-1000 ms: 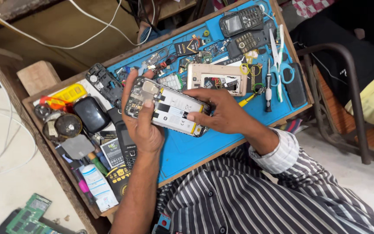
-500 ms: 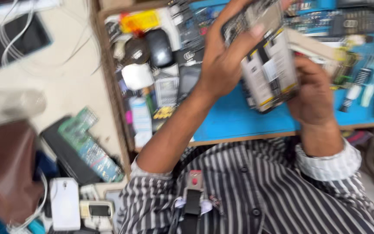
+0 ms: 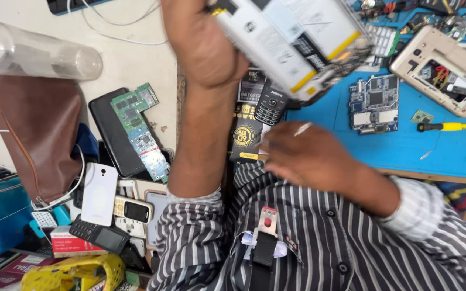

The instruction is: The person holds a disassembled smartphone and repeatedly presses and adjusts internal ribbon cables and connectors with their fingers. They rotate the device to access different connection points and continue manipulating the internal components throughout the clip.

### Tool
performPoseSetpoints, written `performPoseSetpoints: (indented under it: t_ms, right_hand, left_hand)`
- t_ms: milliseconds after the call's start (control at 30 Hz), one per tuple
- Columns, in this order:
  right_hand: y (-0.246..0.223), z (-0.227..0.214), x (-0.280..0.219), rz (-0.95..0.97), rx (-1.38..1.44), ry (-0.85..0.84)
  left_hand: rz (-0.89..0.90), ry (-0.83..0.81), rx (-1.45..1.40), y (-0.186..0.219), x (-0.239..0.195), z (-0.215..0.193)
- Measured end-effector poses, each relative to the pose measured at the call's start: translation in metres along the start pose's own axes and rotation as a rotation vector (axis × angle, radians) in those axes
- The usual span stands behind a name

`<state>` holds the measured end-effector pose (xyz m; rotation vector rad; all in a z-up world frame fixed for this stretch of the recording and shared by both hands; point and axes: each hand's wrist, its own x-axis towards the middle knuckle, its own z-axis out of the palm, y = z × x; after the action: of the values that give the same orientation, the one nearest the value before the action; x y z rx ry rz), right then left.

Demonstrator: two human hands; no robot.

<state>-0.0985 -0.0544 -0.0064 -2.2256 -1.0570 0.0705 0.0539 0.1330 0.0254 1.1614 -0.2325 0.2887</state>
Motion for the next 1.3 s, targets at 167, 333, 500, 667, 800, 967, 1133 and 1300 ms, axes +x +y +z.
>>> performPoseSetpoints:
  t_ms: [167,333,500,667,800,967,1133,1300]
  right_hand:
    - [-0.023,0.038,0.041,-0.265,-0.248,-0.087]
    - [-0.030,0.049,0.042,-0.234,-0.328,-0.095]
    - [-0.016,0.053,0.024,-0.191,-0.369,0.031]
    - [-0.013,0.047,0.018,-0.179,-0.212,-0.049]
    - [-0.025,0.031,0.028,-0.144,-0.106,-0.087]
    - [-0.013,0.015,0.008,-0.254,-0.142,0.068]
    - [0.000,-0.019,-0.071,-0.045,-0.171,0.272]
    - [0.006,-0.057,-0.114,0.551,-0.410,0.539]
  left_hand:
    - [-0.038,-0.063,-0.408,0.048,0.011,0.003]
    - [-0.108,-0.032,-0.420,0.065,0.006,0.028]
    - [-0.151,-0.083,-0.400,0.056,0.001,0.028]
    - [-0.181,-0.037,-0.482,0.055,0.000,0.033]
    - [-0.231,-0.064,-0.490,0.059,-0.006,0.044]
    - [-0.311,-0.071,-0.369,0.028,-0.029,0.046]
    - [-0.423,-0.030,-0.327,0.001,-0.062,0.054]
    - [-0.412,-0.178,-0.011,-0.017,-0.093,0.070]
